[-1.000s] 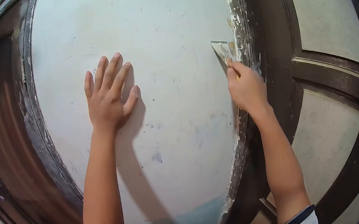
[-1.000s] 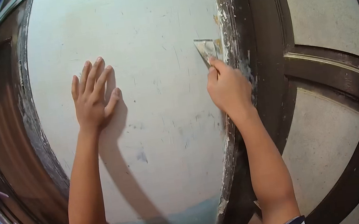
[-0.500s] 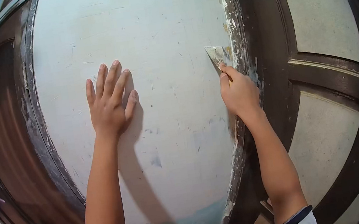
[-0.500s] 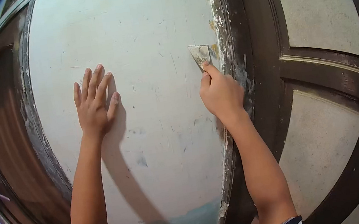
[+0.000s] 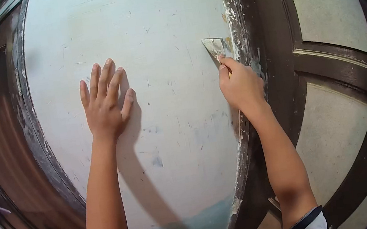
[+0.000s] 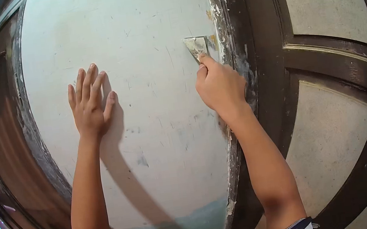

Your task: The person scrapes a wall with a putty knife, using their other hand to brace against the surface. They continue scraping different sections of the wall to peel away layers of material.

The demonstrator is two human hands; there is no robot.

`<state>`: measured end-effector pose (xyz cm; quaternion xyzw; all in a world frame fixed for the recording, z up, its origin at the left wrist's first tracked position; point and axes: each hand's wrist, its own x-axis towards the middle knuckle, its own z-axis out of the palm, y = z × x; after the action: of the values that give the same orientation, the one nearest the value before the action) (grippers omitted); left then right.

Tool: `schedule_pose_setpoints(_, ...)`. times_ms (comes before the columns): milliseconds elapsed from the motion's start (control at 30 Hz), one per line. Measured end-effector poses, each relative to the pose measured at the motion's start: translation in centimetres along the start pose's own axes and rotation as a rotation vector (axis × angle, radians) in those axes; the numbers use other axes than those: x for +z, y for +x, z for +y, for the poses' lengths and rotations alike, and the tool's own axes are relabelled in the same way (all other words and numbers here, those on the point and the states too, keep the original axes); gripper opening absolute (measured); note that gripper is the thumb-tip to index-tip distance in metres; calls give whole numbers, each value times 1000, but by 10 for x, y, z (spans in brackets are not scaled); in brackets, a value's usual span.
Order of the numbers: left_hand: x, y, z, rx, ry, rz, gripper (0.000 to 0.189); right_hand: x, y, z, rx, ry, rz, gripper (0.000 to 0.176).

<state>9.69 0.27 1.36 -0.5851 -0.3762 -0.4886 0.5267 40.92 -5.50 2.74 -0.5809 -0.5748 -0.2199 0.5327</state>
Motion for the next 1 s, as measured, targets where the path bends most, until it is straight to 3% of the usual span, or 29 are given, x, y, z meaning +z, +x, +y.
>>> schedule_pose_setpoints(1000, 2, -1, -1, -11, 12, 20, 52, 2, -7, 0, 26, 17, -3, 43)
